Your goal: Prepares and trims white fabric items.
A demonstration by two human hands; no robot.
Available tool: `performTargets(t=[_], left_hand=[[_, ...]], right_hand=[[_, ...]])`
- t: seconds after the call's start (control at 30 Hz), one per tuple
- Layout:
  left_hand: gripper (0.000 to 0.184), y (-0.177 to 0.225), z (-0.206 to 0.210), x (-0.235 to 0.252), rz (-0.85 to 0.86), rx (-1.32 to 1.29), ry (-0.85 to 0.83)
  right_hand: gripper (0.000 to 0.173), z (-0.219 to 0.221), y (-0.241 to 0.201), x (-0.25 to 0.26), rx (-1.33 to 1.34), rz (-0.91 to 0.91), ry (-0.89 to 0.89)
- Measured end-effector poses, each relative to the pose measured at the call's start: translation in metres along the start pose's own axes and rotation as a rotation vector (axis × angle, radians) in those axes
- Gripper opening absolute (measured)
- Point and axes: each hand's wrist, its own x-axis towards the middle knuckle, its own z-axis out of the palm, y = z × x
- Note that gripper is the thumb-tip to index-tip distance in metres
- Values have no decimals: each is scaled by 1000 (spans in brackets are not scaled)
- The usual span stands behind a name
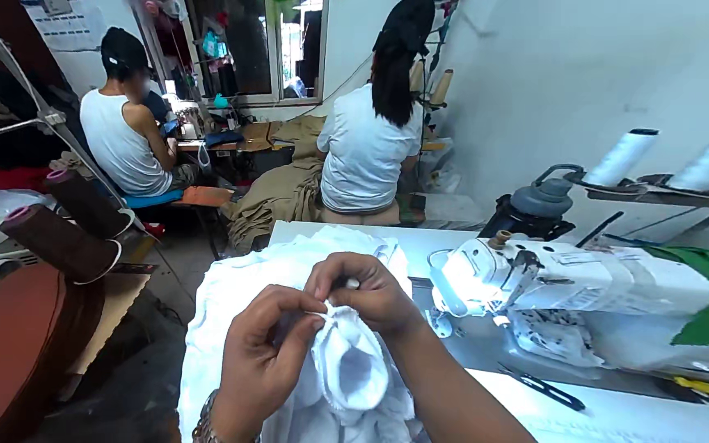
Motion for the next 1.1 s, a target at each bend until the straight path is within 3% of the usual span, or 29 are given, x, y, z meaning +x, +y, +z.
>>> performTargets(t=[0.6, 0.93, 1.1], left_hand=[[13, -6, 4, 3, -73, -54, 35], [12, -8, 2, 1, -47, 71, 74], [12, -18, 4, 1, -74, 23, 205]], right_hand=[[5, -5, 7, -4, 99, 26, 12], [14, 3, 8, -6, 81, 110, 25], [22, -3, -14, -14, -243, 89, 360]])
